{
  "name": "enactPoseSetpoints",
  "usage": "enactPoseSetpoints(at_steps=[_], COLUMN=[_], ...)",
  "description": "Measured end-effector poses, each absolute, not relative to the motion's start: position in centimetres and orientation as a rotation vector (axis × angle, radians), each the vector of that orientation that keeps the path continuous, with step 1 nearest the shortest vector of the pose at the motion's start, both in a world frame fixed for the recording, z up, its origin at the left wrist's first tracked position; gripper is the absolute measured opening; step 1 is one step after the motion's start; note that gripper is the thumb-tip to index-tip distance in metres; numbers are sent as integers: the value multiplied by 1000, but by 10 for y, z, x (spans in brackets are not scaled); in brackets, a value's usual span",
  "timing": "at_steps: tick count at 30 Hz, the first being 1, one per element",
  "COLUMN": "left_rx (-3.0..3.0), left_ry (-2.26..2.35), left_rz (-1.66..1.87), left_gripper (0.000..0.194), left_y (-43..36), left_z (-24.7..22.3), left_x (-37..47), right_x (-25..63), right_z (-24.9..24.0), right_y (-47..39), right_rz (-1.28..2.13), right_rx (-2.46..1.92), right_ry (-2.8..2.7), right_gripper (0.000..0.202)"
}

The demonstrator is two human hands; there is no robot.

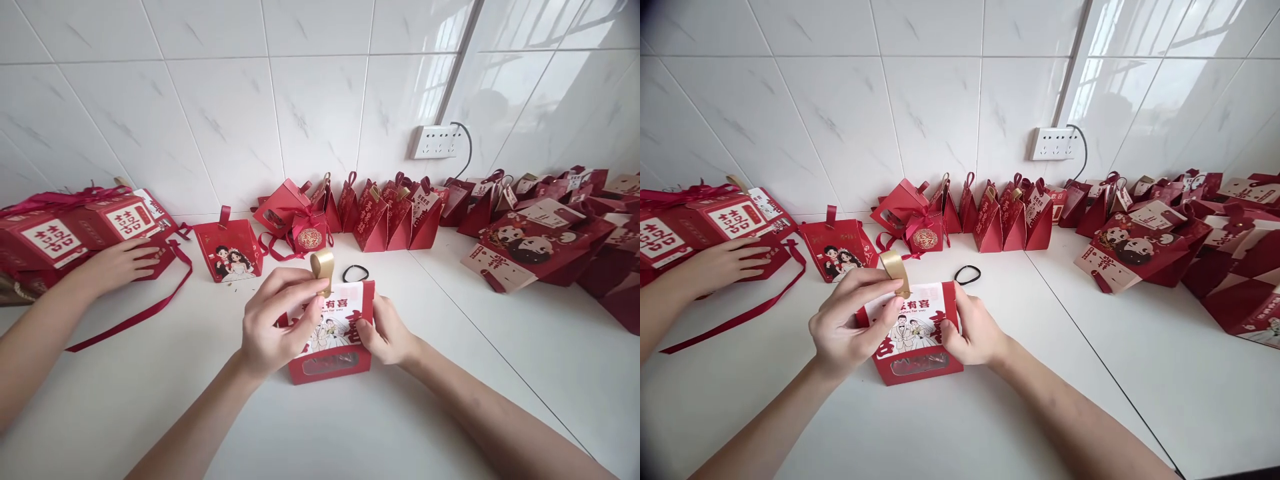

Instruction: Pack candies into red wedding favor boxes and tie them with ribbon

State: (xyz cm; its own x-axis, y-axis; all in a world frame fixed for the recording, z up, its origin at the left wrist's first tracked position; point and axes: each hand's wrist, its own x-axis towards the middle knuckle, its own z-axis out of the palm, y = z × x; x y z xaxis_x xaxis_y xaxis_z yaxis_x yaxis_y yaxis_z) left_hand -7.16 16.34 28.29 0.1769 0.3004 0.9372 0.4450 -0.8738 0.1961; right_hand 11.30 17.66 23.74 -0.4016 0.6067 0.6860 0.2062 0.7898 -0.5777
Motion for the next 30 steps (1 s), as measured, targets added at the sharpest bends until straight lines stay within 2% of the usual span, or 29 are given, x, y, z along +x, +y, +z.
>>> enactPoseSetpoints(at_steps=[5,8,10,14,19,30], left_rx=[-2340,-2334,-2362,-2424,-2440,-2472], left_ry=[-782,-754,-718,-700,-692,-736], left_rz=[-1829,-1874,-1897,-1946,-1979,-1985], left_gripper=[35,37,37,36,34,32], left_y=[162,159,156,151,150,149], left_z=[282,281,282,283,283,281], left_x=[-69,-64,-60,-56,-55,-55], right_x=[112,107,103,98,96,96], right_z=[243,252,259,266,266,264], right_y=[175,168,162,153,151,151], right_rz=[492,444,352,126,147,195], right_rx=[-603,-607,-551,-482,-530,-562], right_ry=[-1946,-1759,-1677,-1721,-1672,-1659], right_gripper=[14,20,26,23,15,10])
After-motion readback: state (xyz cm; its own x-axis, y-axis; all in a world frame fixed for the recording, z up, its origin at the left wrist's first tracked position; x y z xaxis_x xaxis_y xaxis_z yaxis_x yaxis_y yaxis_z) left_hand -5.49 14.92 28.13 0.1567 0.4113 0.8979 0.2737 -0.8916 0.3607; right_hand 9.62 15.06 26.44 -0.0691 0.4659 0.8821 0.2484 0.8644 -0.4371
